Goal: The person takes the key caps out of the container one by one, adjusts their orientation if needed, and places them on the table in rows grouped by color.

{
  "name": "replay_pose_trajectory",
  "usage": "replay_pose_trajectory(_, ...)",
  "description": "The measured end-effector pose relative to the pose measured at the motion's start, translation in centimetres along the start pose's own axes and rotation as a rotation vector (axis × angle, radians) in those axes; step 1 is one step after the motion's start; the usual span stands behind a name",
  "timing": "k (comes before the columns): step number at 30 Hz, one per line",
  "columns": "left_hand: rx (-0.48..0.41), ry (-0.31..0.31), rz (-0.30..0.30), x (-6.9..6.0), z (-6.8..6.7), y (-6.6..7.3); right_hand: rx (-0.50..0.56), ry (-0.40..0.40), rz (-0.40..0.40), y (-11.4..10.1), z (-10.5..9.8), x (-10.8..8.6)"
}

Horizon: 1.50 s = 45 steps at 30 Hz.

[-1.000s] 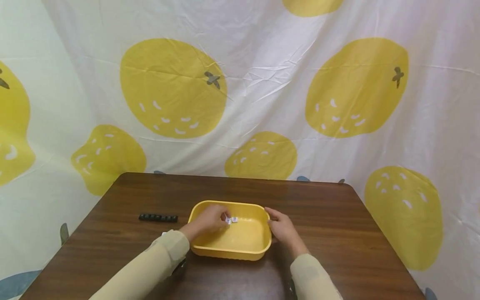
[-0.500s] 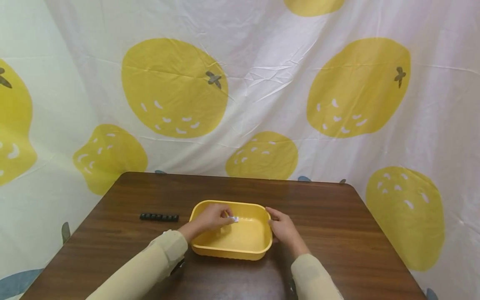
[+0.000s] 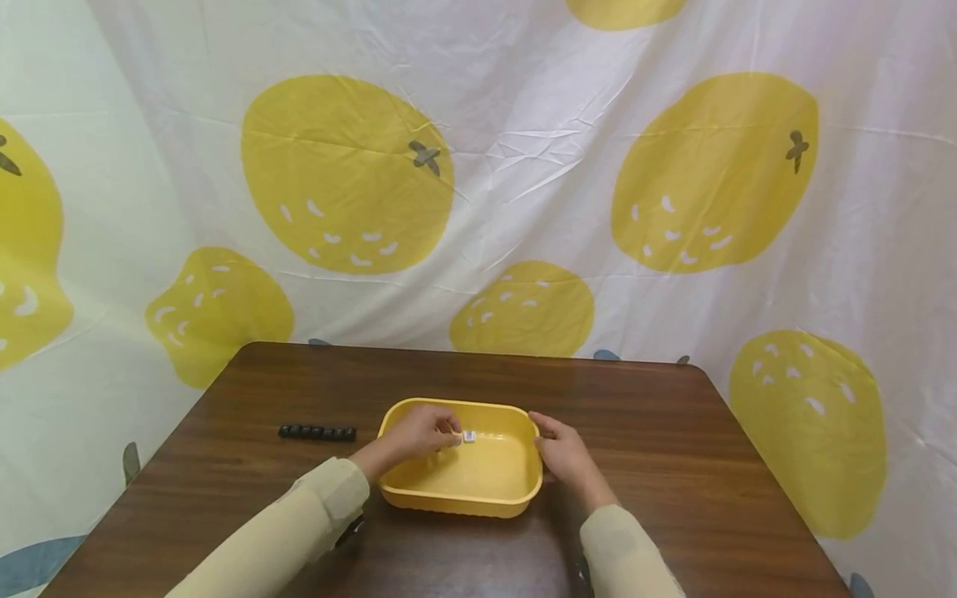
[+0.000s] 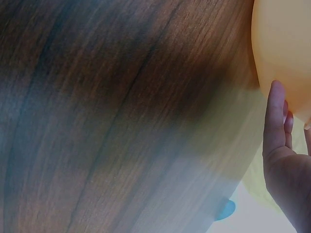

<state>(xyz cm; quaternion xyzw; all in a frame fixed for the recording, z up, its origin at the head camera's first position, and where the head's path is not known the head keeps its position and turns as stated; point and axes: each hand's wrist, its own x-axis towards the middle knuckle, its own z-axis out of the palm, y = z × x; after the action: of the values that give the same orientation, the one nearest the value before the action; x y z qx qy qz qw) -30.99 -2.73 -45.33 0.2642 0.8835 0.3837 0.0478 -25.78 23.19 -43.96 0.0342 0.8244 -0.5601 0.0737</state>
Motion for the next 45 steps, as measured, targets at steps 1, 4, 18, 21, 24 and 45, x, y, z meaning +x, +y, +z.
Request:
replay_pose_trajectory(1, 0.017, 0.001, 0.016, 0.0, -0.1, 0.0, -0.002, 0.0, -0.001, 0.0, 0.0, 0.0)
replay_pose_trajectory(4, 0.052, -0.001, 0.06, -0.1, -0.2, 0.0, -0.003, 0.0, -0.002, -0.1, 0.0, 0.0)
replay_pose_trajectory(18, -0.04, 0.011, 0.057, -1.1, -1.6, 0.7, -0.01, -0.002, -0.002, -0.1, -0.1, 0.1)
replay_pose_trajectory(21, -0.029, 0.013, 0.06, -1.3, -1.7, 0.5, -0.018, -0.008, -0.005, -0.1, -0.2, 0.0)
replay_pose_trajectory(24, -0.015, 0.033, 0.079, -1.4, -1.8, 0.2, -0.022, -0.009, -0.008, -0.1, -0.2, 0.0)
replay_pose_trajectory(45, -0.112, 0.159, -0.063, -3.6, -4.9, -0.9, -0.046, -0.001, -0.005, -0.1, -0.1, 0.1)
